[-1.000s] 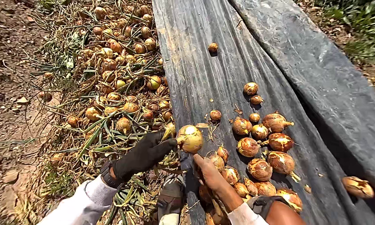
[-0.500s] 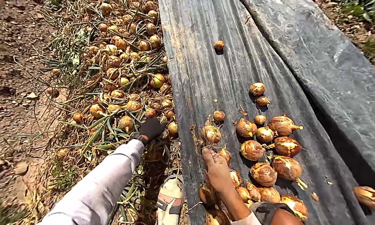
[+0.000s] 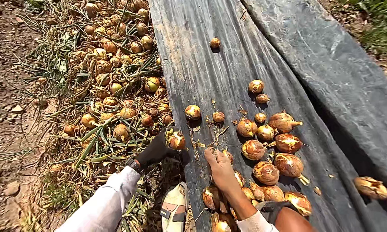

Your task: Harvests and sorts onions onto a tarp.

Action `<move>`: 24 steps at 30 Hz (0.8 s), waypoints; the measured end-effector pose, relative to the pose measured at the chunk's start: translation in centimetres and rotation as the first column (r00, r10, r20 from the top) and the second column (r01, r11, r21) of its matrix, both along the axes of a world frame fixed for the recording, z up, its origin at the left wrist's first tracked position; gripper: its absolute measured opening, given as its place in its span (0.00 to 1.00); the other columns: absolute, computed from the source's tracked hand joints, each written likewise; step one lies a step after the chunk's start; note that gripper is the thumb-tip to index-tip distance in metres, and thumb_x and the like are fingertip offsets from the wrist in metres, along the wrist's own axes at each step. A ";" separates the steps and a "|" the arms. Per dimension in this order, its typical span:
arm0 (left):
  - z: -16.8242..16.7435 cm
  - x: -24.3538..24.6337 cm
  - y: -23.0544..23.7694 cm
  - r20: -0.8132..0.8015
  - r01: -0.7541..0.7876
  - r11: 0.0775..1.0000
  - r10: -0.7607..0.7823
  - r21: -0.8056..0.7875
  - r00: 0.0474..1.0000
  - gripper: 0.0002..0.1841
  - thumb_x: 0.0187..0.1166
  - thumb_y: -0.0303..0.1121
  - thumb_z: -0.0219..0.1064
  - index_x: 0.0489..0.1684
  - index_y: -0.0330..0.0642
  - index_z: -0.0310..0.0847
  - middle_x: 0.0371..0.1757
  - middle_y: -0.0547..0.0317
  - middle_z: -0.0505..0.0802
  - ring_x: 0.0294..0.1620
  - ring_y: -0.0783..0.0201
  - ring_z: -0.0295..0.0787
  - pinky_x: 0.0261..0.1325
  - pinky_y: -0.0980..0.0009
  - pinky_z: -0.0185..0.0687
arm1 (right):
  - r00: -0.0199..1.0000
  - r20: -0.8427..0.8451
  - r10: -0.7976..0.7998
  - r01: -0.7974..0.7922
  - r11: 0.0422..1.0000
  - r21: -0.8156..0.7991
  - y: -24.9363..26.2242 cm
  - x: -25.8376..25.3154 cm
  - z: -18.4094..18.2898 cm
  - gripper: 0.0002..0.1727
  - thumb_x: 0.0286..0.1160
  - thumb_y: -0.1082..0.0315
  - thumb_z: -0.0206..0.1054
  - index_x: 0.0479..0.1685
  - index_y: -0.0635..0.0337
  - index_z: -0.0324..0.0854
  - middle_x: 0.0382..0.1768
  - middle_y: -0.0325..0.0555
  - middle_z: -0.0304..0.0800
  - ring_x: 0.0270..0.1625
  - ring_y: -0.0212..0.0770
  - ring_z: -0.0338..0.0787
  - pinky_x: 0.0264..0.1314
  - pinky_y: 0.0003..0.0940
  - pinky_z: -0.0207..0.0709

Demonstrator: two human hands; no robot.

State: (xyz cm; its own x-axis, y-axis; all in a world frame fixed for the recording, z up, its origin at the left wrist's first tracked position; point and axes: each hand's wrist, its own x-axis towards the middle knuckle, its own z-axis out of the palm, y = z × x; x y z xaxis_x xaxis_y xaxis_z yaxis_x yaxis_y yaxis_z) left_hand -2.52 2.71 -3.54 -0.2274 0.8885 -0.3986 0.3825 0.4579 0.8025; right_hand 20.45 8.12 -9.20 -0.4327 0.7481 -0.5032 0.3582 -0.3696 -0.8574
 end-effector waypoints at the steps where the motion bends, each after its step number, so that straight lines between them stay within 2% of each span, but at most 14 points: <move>1: -1.7 -1.3 -1.1 0.088 0.065 0.997 -0.070 0.052 0.994 0.40 0.48 0.20 0.84 0.70 0.43 0.77 0.55 0.54 0.94 0.52 0.64 0.93 0.51 0.66 0.93 | 0.999 0.033 0.035 -0.034 0.999 -0.016 -0.2 -0.1 0.4 0.47 0.64 0.17 0.57 0.57 0.53 0.87 0.32 0.42 0.88 0.34 0.38 0.86 0.39 0.42 0.83; 2: -1.7 -1.7 -1.7 0.167 0.116 0.993 -0.118 0.022 0.979 0.40 0.49 0.22 0.84 0.71 0.51 0.80 0.57 0.63 0.94 0.56 0.67 0.93 0.57 0.66 0.93 | 0.995 0.043 0.088 -0.086 0.995 -0.050 -0.3 -0.1 0.8 0.52 0.62 0.16 0.58 0.67 0.55 0.84 0.48 0.46 0.92 0.49 0.39 0.91 0.54 0.45 0.85; 3: -0.7 -1.6 -2.1 0.239 0.158 0.987 -0.148 -0.021 0.960 0.39 0.50 0.22 0.85 0.70 0.54 0.82 0.56 0.66 0.95 0.56 0.68 0.93 0.60 0.66 0.92 | 0.991 0.027 0.130 -0.128 0.989 -0.072 -0.6 -0.1 1.0 0.54 0.62 0.17 0.58 0.73 0.58 0.81 0.56 0.49 0.92 0.55 0.40 0.91 0.62 0.46 0.84; 4: 0.3 -1.5 -2.4 0.284 0.197 0.979 -0.173 -0.057 0.943 0.36 0.52 0.23 0.85 0.68 0.54 0.85 0.54 0.65 0.96 0.54 0.68 0.93 0.60 0.66 0.92 | 0.988 -0.004 0.151 -0.151 0.986 -0.065 -1.1 -0.3 1.0 0.53 0.64 0.18 0.57 0.70 0.57 0.82 0.52 0.47 0.92 0.50 0.39 0.91 0.56 0.43 0.85; 5: 1.1 -1.5 -2.8 0.311 0.242 0.966 -0.204 -0.088 0.928 0.33 0.54 0.25 0.86 0.66 0.54 0.86 0.53 0.65 0.96 0.52 0.67 0.93 0.59 0.66 0.91 | 0.985 -0.069 0.158 -0.161 0.986 -0.043 -1.6 -0.5 0.9 0.49 0.68 0.18 0.54 0.63 0.56 0.84 0.39 0.44 0.89 0.35 0.37 0.87 0.38 0.38 0.84; 6: 1.6 -1.7 -3.2 0.312 0.287 0.950 -0.237 -0.124 0.920 0.29 0.57 0.29 0.87 0.63 0.52 0.88 0.50 0.65 0.96 0.50 0.68 0.93 0.58 0.66 0.91 | 0.973 -0.146 0.176 -0.184 0.982 -0.041 -1.9 -0.6 1.0 0.44 0.72 0.21 0.52 0.58 0.54 0.86 0.31 0.40 0.85 0.27 0.35 0.82 0.29 0.35 0.80; 7: 1.9 -2.0 -3.6 0.309 0.324 0.931 -0.263 -0.167 0.914 0.25 0.61 0.33 0.86 0.60 0.51 0.88 0.47 0.65 0.97 0.47 0.69 0.93 0.56 0.67 0.91 | 0.959 -0.203 0.198 -0.210 0.977 -0.043 -2.0 -0.7 1.2 0.41 0.76 0.23 0.52 0.54 0.53 0.87 0.29 0.38 0.84 0.25 0.34 0.80 0.27 0.33 0.78; 10: 1.9 -2.7 -4.9 0.341 0.335 0.910 -0.244 -0.242 0.908 0.10 0.76 0.36 0.76 0.49 0.46 0.89 0.35 0.62 0.94 0.31 0.70 0.89 0.41 0.70 0.87 | 0.936 -0.254 0.244 -0.249 0.968 0.012 -2.3 -1.0 1.4 0.32 0.82 0.33 0.54 0.39 0.52 0.89 0.29 0.36 0.86 0.32 0.31 0.84 0.36 0.34 0.80; 12: 0.9 -2.8 -5.7 0.262 0.281 0.927 -0.216 -0.247 0.941 0.11 0.81 0.42 0.71 0.36 0.46 0.90 0.25 0.65 0.89 0.22 0.72 0.81 0.30 0.71 0.78 | 0.933 -0.272 0.234 -0.238 0.971 0.021 -2.8 -1.4 1.2 0.28 0.84 0.39 0.56 0.37 0.52 0.90 0.31 0.36 0.90 0.36 0.31 0.87 0.41 0.34 0.82; 14: -0.4 -2.8 -5.9 0.064 0.268 0.927 -0.260 -0.265 0.963 0.17 0.82 0.48 0.66 0.29 0.46 0.87 0.22 0.63 0.86 0.23 0.68 0.81 0.31 0.63 0.78 | 0.934 -0.248 0.257 -0.264 0.964 0.006 -3.5 -1.8 1.0 0.29 0.85 0.37 0.55 0.36 0.52 0.89 0.28 0.36 0.87 0.31 0.32 0.84 0.36 0.34 0.80; 17: -1.1 -3.3 -4.8 -0.118 0.301 0.876 -0.368 -0.376 0.922 0.21 0.88 0.49 0.59 0.36 0.41 0.85 0.27 0.54 0.85 0.31 0.57 0.84 0.40 0.51 0.80 | 0.930 -0.215 0.298 -0.310 0.950 -0.022 -3.9 -2.1 1.1 0.30 0.86 0.37 0.51 0.37 0.50 0.89 0.29 0.35 0.88 0.31 0.32 0.85 0.37 0.35 0.80; 19: -1.5 -4.6 -4.0 -0.200 0.219 0.858 -0.343 -0.465 0.918 0.23 0.89 0.50 0.57 0.34 0.40 0.85 0.26 0.52 0.85 0.31 0.53 0.85 0.40 0.48 0.81 | 0.929 -0.241 0.282 -0.298 0.954 -0.031 -3.8 -1.9 1.6 0.31 0.86 0.36 0.52 0.36 0.51 0.89 0.29 0.36 0.88 0.33 0.32 0.86 0.38 0.35 0.81; 21: -1.8 -6.3 -4.0 -0.281 0.117 0.848 -0.298 -0.517 0.913 0.24 0.87 0.52 0.60 0.32 0.38 0.84 0.26 0.49 0.86 0.32 0.49 0.86 0.41 0.43 0.81 | 0.923 -0.313 0.224 -0.250 0.967 -0.045 -2.9 -1.1 3.4 0.31 0.83 0.34 0.54 0.34 0.50 0.88 0.23 0.34 0.82 0.26 0.31 0.80 0.30 0.31 0.75; 24: -2.0 -7.9 -5.2 -0.327 0.094 0.798 -0.347 -0.596 0.879 0.26 0.80 0.60 0.66 0.36 0.43 0.88 0.29 0.51 0.90 0.35 0.50 0.89 0.44 0.42 0.84 | 0.920 -0.391 0.036 -0.109 0.980 -0.167 -0.6 0.5 4.8 0.34 0.75 0.25 0.57 0.24 0.47 0.81 0.12 0.31 0.67 0.12 0.27 0.65 0.13 0.24 0.64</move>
